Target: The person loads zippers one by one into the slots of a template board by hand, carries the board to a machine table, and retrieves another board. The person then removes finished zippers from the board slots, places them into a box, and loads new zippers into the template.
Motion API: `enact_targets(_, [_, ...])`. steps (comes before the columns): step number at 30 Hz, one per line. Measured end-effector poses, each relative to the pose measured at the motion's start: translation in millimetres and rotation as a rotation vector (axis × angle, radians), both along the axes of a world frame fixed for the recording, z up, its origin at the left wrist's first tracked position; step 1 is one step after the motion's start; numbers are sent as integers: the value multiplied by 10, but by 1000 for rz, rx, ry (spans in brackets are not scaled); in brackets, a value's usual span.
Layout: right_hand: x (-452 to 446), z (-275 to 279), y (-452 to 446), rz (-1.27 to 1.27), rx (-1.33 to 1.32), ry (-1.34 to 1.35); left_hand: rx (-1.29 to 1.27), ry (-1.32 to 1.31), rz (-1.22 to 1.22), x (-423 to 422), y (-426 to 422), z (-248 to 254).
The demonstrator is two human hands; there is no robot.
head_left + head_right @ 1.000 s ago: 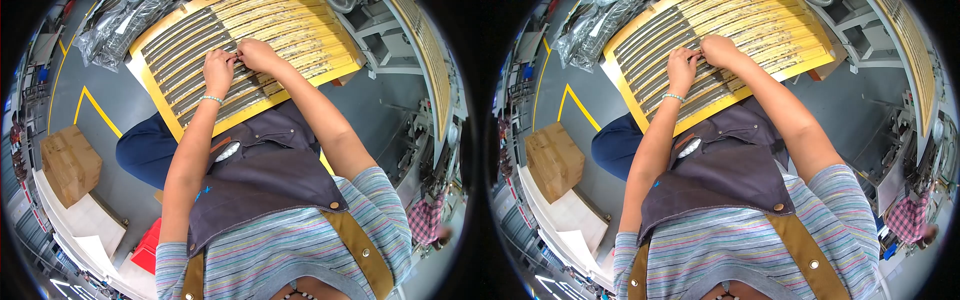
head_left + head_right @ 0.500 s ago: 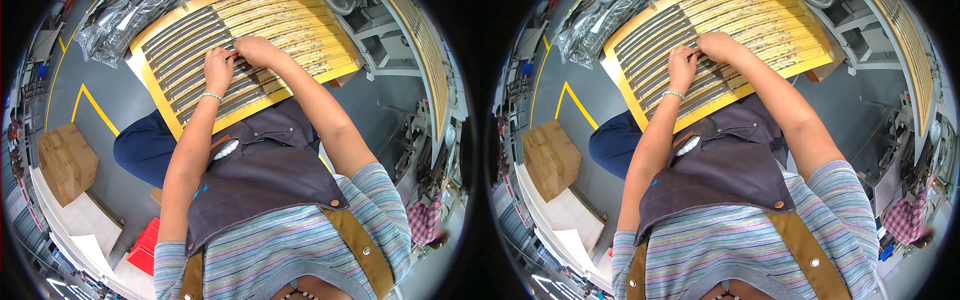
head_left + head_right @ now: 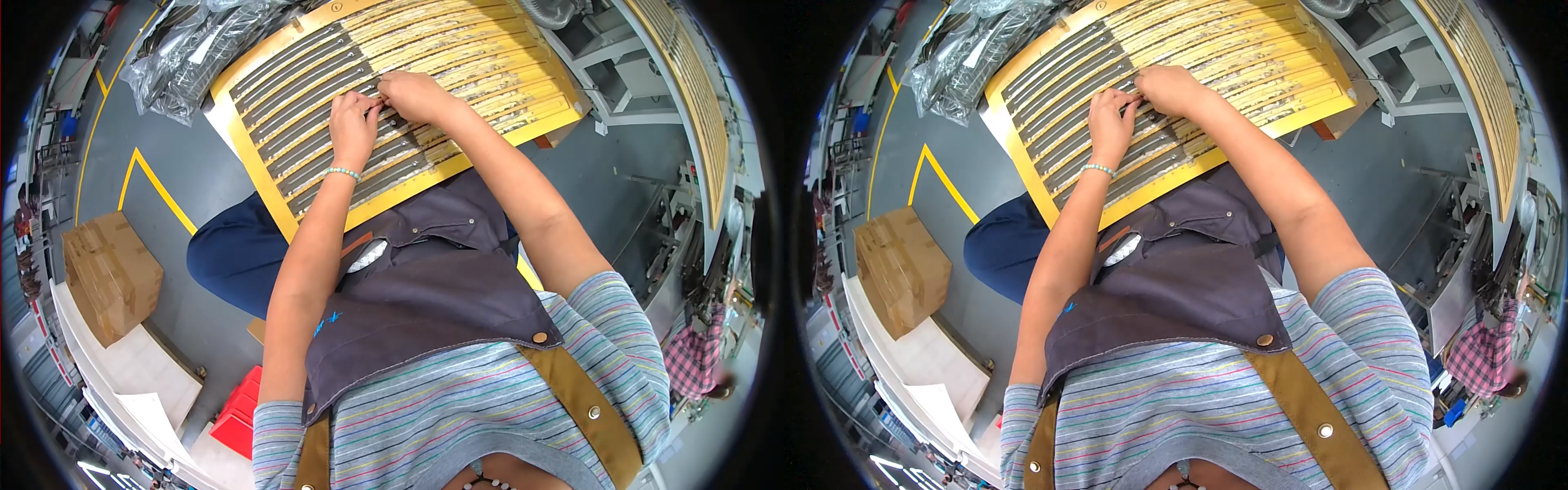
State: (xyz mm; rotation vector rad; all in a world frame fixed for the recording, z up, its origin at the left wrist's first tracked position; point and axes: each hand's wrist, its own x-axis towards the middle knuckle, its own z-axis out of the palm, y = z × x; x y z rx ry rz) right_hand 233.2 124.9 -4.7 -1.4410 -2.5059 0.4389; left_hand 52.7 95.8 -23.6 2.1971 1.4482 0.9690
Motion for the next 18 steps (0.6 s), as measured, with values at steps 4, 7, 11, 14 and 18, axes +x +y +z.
enact_targets(4, [45,14,-26,-175,-88,96,-1,48,-117,-86,-44,75])
enact_targets(7, [245,-3,-115,-288,-83,217,106,61,-263,-176,-66,84])
enact_targets(11, [552,-11,-376,-452,-4,341,111,209,-356,-255,-93,131])
enact_targets(14, [790,13,-576,-505,55,440,83,268,-386,-230,-77,128])
enact_targets(18, [906,60,-779,-594,6,434,136,355,-385,-124,-41,54])
